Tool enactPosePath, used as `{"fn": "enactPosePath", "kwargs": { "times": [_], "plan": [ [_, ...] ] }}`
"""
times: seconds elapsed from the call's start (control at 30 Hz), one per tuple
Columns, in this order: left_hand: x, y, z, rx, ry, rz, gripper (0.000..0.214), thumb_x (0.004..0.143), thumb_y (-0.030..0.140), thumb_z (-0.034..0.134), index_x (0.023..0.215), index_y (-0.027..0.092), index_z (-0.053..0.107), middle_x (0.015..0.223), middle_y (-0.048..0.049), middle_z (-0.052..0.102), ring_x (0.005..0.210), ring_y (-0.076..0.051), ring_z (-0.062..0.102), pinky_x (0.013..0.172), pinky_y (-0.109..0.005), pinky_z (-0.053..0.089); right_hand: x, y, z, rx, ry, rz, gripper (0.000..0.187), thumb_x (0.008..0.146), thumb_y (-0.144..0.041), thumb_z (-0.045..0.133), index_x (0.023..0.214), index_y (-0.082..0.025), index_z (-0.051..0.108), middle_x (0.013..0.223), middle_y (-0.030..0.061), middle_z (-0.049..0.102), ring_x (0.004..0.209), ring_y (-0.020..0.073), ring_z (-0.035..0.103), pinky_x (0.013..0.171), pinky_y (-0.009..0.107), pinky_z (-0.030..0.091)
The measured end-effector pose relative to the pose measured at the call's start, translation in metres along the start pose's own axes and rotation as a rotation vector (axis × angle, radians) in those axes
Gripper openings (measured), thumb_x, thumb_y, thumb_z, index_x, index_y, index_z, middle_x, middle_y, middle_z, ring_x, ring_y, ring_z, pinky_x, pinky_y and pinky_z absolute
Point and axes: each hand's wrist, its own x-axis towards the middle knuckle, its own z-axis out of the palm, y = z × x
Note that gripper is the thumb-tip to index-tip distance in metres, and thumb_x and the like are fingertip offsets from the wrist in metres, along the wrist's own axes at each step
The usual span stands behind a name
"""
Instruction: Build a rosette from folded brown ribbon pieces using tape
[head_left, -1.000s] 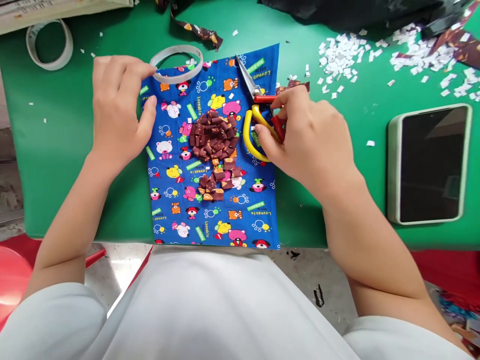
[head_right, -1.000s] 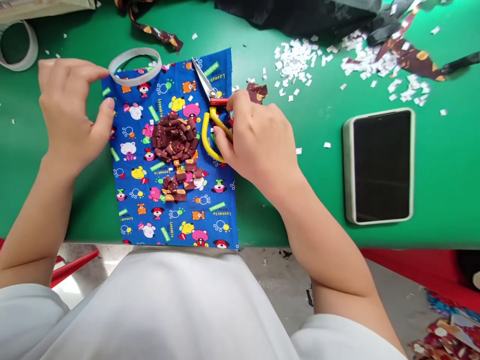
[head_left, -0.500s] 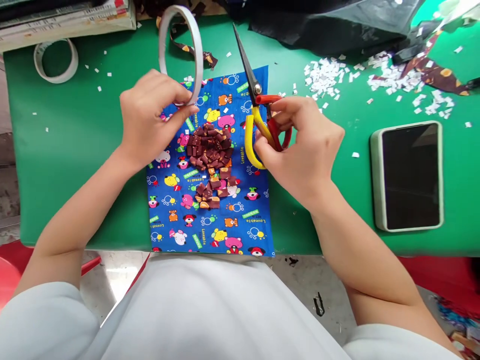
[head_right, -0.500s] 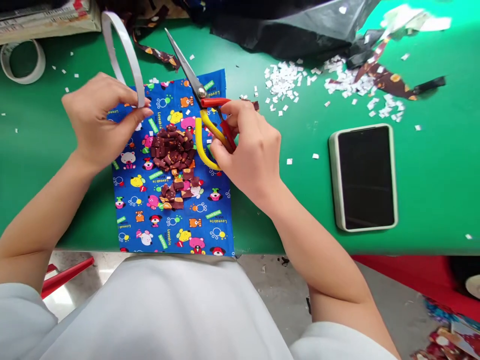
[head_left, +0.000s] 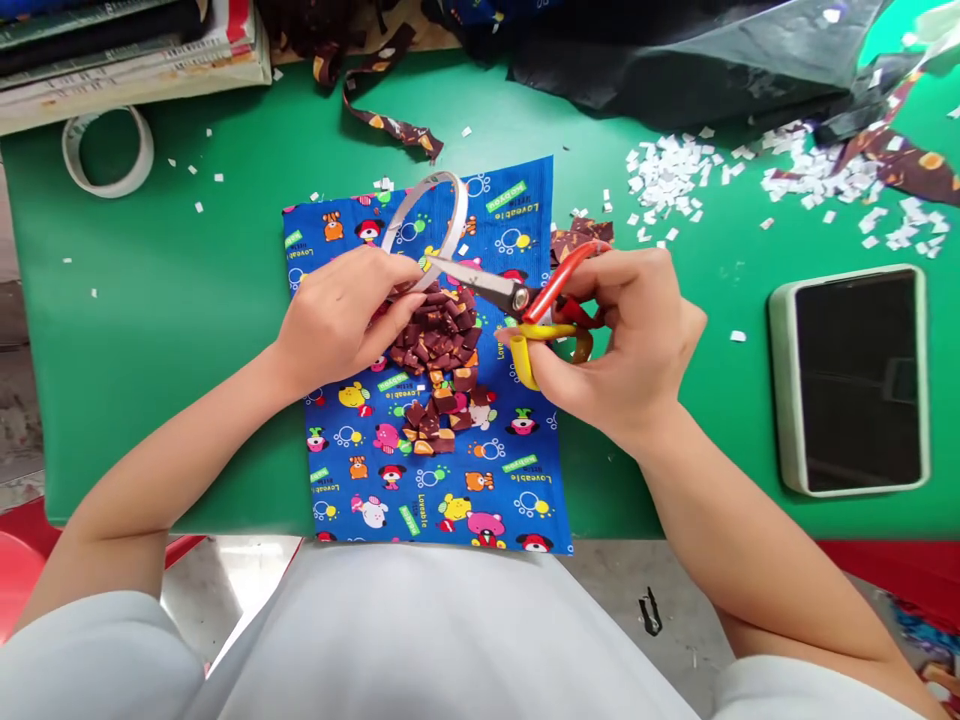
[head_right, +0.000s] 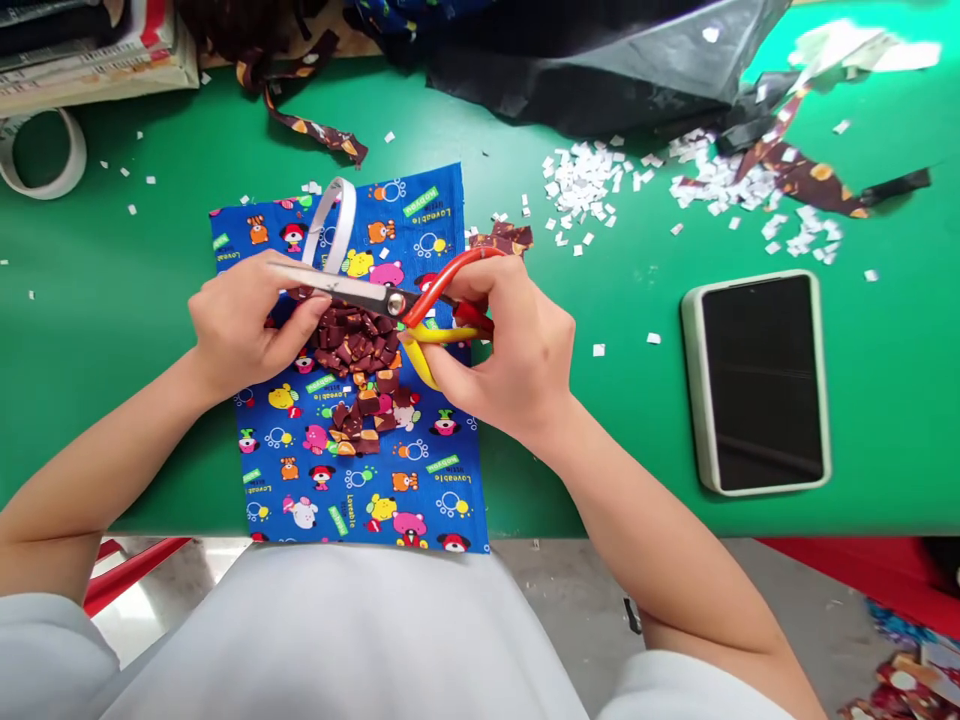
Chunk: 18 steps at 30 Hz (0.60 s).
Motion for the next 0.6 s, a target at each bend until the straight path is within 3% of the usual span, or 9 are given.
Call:
{"fn": "enactPosePath", "kwargs": {
  "times": [0.17,0.27,0.37,0.6],
  "plan": [
    [-0.003,0.002,-0.001,-0.165,0.088,-0.053,0.039,0.094,0.028,0.05,0.132,0.028,0.041,0.101,-0.0017,0.068,0.078,-0.012,0.07,0.071,-0.027,0.058,0.002,0.004,-0.001,-0.017,-0.03,-0.138,0.024,0.07,-0.022,0.06,0.09,-0.023,0.046,0.065,-0.0034,0.053,0.046,0.0093,0.042,0.036,0.025,0.033],
    [-0.002,0.001,-0.003,-0.219,0.048,-0.114,0.036,0.095,0.029,0.05,0.13,0.029,0.041,0.113,-0.0023,0.066,0.077,-0.009,0.068,0.067,-0.024,0.059,0.002,0.005,-0.001,-0.036,-0.03,-0.159,0.027,0.067,-0.022,0.057,0.09,-0.023,0.044,0.063,-0.004,0.048,0.044,0.0079,0.038,0.035,0.023,0.031],
    [0.0,-0.002,-0.003,-0.28,0.071,-0.087,0.034,0.094,0.03,0.054,0.126,0.024,0.042,0.107,-0.0011,0.065,0.077,-0.006,0.067,0.065,-0.018,0.058,0.001,0.007,-0.003,-0.056,-0.033,-0.143,0.025,0.068,-0.025,0.055,0.09,-0.024,0.041,0.063,-0.0035,0.044,0.045,0.0081,0.036,0.035,0.024,0.03],
    [0.008,-0.008,-0.002,-0.477,0.119,0.124,0.033,0.088,0.012,0.058,0.119,0.01,0.045,0.086,0.0003,0.06,0.071,-0.003,0.065,0.057,-0.011,0.054,-0.004,0.012,-0.006,-0.202,-0.168,-0.079,0.028,0.075,-0.039,0.052,0.093,-0.024,0.037,0.069,-0.0021,0.044,0.052,0.0113,0.043,0.043,0.026,0.037]
  ]
}}
